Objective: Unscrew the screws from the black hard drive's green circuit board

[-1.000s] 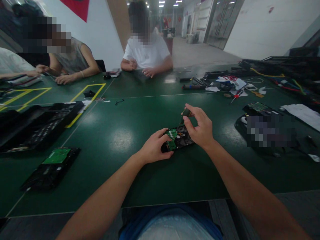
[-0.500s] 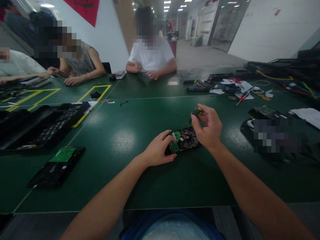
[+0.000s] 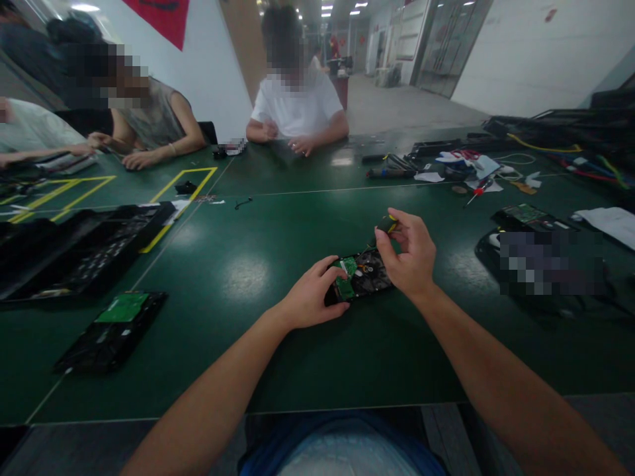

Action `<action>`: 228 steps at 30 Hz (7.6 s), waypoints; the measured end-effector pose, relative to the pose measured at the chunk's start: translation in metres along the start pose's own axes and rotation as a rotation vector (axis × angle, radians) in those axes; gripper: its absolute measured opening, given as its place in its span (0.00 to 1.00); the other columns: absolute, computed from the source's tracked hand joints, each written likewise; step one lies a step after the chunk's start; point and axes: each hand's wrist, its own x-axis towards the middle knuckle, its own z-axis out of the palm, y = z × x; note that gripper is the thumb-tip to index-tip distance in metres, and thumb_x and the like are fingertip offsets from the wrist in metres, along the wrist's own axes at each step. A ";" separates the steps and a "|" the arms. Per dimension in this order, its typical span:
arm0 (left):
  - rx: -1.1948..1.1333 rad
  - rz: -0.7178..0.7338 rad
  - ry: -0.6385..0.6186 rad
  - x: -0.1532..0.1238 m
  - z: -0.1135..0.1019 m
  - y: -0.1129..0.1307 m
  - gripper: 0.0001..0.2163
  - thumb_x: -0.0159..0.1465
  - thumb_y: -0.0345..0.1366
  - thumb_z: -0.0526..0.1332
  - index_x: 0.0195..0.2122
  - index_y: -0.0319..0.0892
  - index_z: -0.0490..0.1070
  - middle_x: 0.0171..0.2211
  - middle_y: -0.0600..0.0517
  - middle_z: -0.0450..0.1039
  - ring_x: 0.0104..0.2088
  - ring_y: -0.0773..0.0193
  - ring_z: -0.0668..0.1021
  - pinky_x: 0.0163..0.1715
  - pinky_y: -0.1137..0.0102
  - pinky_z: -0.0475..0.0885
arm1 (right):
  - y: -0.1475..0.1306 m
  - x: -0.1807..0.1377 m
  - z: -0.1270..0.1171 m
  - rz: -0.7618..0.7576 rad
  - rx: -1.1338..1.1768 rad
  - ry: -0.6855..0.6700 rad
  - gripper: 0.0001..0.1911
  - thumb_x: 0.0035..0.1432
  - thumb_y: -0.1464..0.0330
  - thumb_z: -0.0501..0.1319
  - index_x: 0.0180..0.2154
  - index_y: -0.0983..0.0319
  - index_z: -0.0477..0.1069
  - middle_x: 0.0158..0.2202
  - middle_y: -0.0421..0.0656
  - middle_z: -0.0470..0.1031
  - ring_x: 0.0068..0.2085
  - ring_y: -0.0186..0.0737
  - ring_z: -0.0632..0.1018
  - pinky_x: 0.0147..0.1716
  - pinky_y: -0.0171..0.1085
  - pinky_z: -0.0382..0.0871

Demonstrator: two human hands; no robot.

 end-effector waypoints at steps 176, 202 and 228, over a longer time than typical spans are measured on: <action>-0.006 -0.054 0.049 -0.001 0.001 -0.007 0.34 0.62 0.46 0.74 0.67 0.48 0.65 0.69 0.39 0.57 0.69 0.39 0.67 0.67 0.44 0.69 | -0.007 -0.003 0.004 -0.084 -0.085 -0.066 0.29 0.67 0.64 0.64 0.67 0.51 0.64 0.55 0.49 0.71 0.51 0.49 0.78 0.45 0.51 0.84; -0.052 -0.043 0.069 -0.002 0.002 -0.008 0.37 0.61 0.50 0.74 0.68 0.48 0.63 0.70 0.39 0.56 0.69 0.40 0.67 0.67 0.45 0.70 | -0.005 -0.004 0.005 -0.062 -0.081 -0.068 0.30 0.70 0.65 0.60 0.70 0.52 0.59 0.63 0.51 0.74 0.55 0.53 0.80 0.54 0.57 0.81; -0.113 -0.237 0.297 0.006 0.009 -0.017 0.08 0.75 0.38 0.58 0.42 0.45 0.76 0.34 0.53 0.79 0.33 0.64 0.78 0.35 0.69 0.69 | -0.001 -0.009 0.008 -0.012 -0.037 -0.088 0.33 0.69 0.64 0.63 0.71 0.53 0.56 0.61 0.51 0.74 0.46 0.47 0.83 0.50 0.53 0.84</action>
